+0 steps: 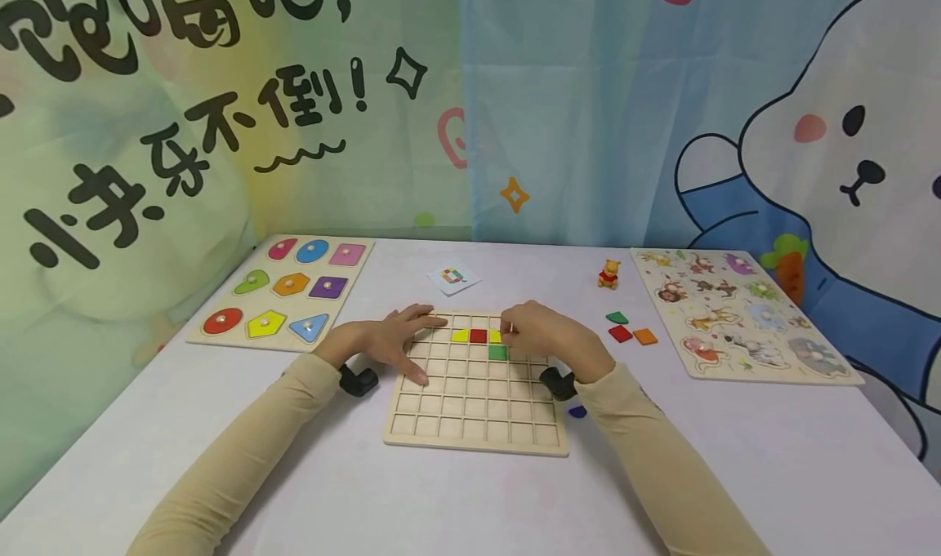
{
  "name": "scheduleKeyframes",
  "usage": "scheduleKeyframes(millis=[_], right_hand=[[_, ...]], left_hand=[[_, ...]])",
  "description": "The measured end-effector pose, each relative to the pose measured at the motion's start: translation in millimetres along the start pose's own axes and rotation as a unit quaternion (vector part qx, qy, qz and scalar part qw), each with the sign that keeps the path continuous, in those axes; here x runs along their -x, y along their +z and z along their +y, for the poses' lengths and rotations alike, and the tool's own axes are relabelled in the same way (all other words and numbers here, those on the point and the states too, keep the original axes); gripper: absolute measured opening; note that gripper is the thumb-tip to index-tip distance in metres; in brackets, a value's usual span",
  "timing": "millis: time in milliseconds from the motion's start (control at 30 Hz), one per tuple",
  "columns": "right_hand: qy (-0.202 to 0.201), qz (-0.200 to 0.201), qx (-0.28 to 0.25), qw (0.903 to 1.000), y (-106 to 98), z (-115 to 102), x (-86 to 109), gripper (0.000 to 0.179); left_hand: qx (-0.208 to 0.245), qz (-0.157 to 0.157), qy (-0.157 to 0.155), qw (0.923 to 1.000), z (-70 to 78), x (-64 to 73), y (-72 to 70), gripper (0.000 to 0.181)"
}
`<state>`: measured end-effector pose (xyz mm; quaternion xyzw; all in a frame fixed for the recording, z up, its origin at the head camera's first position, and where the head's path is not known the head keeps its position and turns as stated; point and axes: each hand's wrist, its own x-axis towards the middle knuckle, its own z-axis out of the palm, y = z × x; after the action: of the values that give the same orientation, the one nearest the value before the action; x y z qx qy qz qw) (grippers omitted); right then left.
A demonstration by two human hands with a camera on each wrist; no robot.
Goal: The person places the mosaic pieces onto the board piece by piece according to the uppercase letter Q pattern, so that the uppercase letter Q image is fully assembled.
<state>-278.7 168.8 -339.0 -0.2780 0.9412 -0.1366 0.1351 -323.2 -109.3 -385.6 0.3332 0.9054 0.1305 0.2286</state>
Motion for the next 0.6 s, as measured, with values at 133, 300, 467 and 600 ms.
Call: scheduleKeyframes(millis=[133, 300, 467, 600], right_hand=[[0.011, 0.013, 0.004, 0.9999, -2, 12, 10.6, 0.012], [0.012, 0.026, 0.004, 0.9996, -5, 28, 23.9, 0.010], [0.026, 0.018, 0.012, 0.9994, -8, 45, 36.2, 0.011], [0.053, -0.005, 0.015, 0.9985, -12, 59, 46.8, 0.014]], left_hand=[[0.001, -0.001, -0.004, 1.0000, 1.7, 0.9, -0.4, 0.103], [-0.002, -0.005, -0.004, 1.0000, 2.9, 1.7, -1.1, 0.102], [-0.002, -0.006, -0.003, 1.0000, 3.5, 1.2, -0.9, 0.103], [0.002, -0.003, -0.001, 1.0000, 2.8, 0.9, -0.2, 0.103]])
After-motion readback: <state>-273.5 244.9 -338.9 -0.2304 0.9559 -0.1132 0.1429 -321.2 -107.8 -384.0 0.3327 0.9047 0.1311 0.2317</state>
